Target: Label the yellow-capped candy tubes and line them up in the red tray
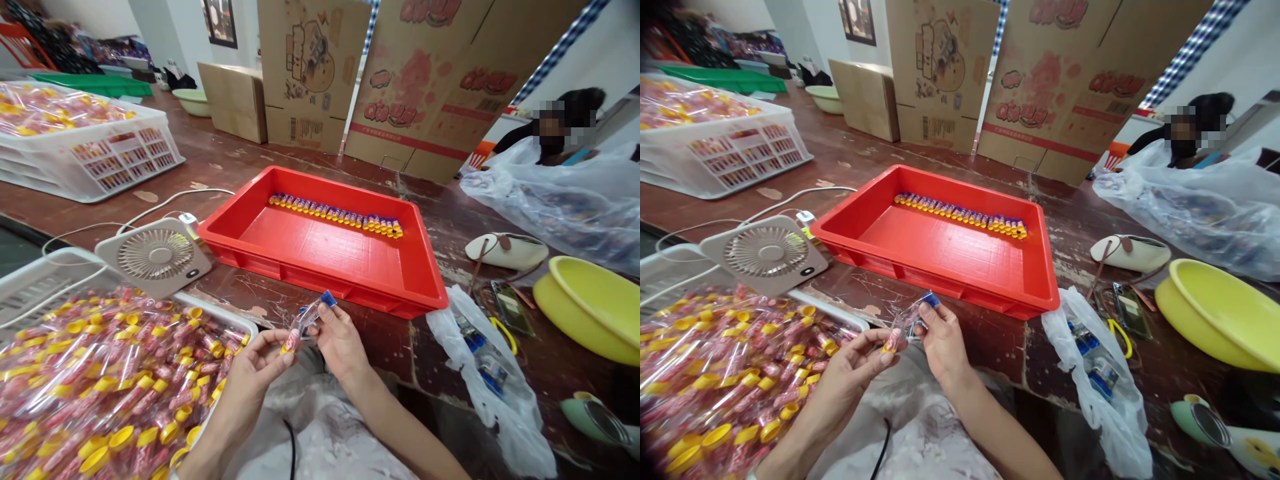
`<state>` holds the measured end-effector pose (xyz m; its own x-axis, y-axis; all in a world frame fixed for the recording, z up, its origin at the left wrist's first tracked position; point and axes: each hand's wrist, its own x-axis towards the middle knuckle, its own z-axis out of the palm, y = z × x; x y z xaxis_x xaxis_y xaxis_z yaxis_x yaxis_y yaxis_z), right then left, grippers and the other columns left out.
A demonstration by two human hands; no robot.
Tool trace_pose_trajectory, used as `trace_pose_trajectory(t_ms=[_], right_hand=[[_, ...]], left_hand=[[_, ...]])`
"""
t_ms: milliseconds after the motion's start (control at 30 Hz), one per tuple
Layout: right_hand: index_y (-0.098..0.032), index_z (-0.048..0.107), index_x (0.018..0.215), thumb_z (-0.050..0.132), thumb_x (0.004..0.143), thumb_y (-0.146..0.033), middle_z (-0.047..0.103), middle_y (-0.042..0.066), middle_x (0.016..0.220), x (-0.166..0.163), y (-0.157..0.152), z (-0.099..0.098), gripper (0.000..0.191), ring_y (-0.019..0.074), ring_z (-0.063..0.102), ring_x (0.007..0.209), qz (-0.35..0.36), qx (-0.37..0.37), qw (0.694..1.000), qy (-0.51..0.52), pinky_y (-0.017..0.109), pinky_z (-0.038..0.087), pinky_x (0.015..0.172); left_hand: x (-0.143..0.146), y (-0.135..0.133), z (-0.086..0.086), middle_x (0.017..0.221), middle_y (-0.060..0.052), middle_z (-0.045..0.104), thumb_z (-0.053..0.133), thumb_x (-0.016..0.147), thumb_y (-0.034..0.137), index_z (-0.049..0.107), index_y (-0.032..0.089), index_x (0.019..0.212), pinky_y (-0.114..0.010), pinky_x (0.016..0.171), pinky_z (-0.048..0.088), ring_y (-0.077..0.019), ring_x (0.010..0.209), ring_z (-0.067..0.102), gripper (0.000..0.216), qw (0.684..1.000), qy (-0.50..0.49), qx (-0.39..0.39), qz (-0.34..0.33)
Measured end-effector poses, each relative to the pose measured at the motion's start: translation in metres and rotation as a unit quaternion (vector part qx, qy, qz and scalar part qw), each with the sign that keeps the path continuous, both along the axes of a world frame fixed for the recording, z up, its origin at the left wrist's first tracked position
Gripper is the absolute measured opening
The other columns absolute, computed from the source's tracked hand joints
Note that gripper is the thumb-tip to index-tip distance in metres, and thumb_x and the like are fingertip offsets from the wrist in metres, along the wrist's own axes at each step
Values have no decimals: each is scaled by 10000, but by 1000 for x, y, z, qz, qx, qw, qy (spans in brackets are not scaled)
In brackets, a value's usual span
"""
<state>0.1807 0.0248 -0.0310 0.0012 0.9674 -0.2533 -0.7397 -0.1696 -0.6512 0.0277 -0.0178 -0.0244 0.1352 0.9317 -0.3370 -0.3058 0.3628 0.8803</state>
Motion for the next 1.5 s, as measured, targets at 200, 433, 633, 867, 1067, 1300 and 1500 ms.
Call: trace_pose_trajectory(t_ms=[200, 433, 633, 867, 1067, 1300, 1500], right_hand=[[-171, 780, 774, 857, 688, -385, 687, 14, 710, -4, -4, -5, 244, 105, 505, 598, 16, 57, 992, -108, 233, 435, 585], [-196, 798, 825, 833, 711, -419, 744, 41, 756, -6, -6, -8, 253, 141, 592, 623, 43, 100, 980, -168, 281, 492, 676], [-179, 793, 850, 791, 757, -461, 752, 60, 734, -6, -5, -11, 298, 154, 629, 615, 44, 88, 976, -196, 278, 491, 648], [-184, 780, 883, 829, 730, -398, 739, 23, 779, -12, -14, -11, 268, 169, 651, 711, 155, 104, 962, -202, 277, 499, 703], [-186, 748, 902, 855, 695, -375, 721, 18, 813, -14, -14, -3, 300, 138, 620, 667, 133, 54, 985, -93, 230, 491, 615], [-199, 737, 913, 879, 657, -346, 725, 14, 830, -20, -19, -4, 327, 163, 641, 716, 132, 35, 989, -49, 266, 528, 671], [-210, 741, 902, 892, 632, -321, 725, 6, 834, -29, -22, -3, 329, 155, 642, 741, 119, 22, 992, -46, 253, 522, 688]], left_hand=[[0, 0, 1, 1046, -60, 736, 826, 722, 288, 704, 195, 1006, -262, 881, 510, -197, 970, 686, 323, 1000, -3, 13, -22], [-6, 0, -2, 970, -37, 742, 834, 715, 278, 694, 200, 982, -234, 822, 529, -176, 905, 702, 311, 999, 24, 33, -20], [-7, -3, 2, 976, -52, 752, 824, 725, 290, 710, 193, 988, -242, 810, 551, -182, 883, 714, 302, 998, 34, 47, -31], [-8, 0, 3, 933, -16, 740, 845, 707, 259, 697, 216, 1030, -214, 762, 565, -144, 809, 712, 359, 997, 14, 70, 34], [-12, 1, 5, 1072, -75, 770, 859, 686, 259, 730, 224, 1128, -261, 830, 579, -200, 922, 723, 462, 999, -14, 42, -26], [-12, 1, 2, 1105, -94, 773, 826, 728, 315, 799, 187, 981, -260, 742, 605, -215, 903, 713, 285, 998, 1, 27, 56], [-8, 3, 4, 853, -52, 790, 892, 626, 311, 799, 163, 810, -203, 660, 593, -140, 706, 696, 254, 993, -34, -3, 117]])
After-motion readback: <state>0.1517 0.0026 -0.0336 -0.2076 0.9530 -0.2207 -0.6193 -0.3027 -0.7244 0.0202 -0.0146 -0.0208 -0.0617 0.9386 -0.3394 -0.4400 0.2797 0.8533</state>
